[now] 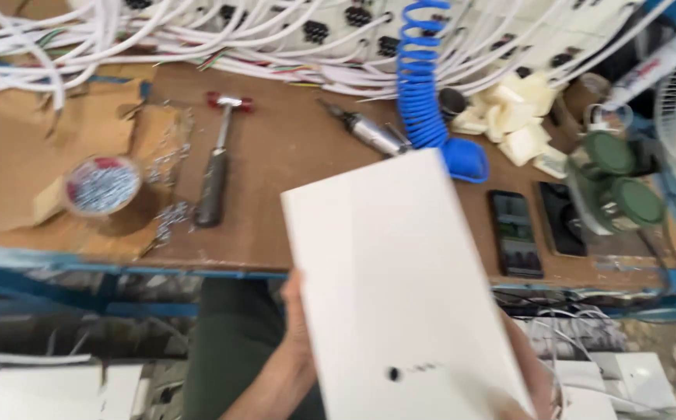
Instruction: Screwing the back cover onto an electronic enclosure at a manual workstation.
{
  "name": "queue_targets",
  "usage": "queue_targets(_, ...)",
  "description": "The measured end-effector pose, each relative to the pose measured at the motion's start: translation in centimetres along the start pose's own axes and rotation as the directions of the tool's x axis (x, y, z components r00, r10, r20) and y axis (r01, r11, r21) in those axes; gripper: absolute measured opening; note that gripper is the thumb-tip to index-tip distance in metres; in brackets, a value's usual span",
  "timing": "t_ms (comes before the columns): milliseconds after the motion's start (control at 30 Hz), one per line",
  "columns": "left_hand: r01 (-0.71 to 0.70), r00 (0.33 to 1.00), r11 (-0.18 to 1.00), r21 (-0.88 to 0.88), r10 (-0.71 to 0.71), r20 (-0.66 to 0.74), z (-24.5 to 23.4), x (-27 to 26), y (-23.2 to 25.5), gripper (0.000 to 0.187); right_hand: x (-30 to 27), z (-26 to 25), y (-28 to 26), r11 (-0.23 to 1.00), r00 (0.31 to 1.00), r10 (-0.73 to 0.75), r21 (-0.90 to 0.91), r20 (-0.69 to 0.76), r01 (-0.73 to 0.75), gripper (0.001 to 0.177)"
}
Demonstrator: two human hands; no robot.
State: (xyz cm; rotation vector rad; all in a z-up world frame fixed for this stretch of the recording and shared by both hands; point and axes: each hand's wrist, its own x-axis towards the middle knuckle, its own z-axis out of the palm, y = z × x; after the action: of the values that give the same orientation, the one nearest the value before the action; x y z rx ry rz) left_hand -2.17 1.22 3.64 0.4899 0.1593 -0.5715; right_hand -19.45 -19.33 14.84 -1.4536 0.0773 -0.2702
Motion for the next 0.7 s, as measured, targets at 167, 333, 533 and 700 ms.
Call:
queue_targets(167,0.002,0.95,1.0,-0.012,-0.006,-0.313,5.6,-0.6,5.7,0.084,8.6,5.7,-2.0,0.997,0.972,0.061,-0.031,-0.225,-0.07,0.065)
queue_targets(333,-0.081,0.968,0.809,0.582,0.203,-0.148,5.3,2.2,9.9,0.063,15.4,8.6,-3.8,0.883,0.976,-0.155,-0.465,-0.156,0.066,0.065)
queue_targets(533,-0.158,0.912,0.476,0.865,0.407,-0.057,6.7,4.1,11.7,0.065,19.8,11.5,0.2,0.625,0.858,-0.512,-0.672,0.031,0.398,0.068)
queue_targets(700,-0.225,0.891,0.391,0.892,0.452,0.027,6.0,3.3,10.9,0.068,20.2,12.2,0.1,0.68,0.894,-0.441,-0.62,0.079,0.391,0.079)
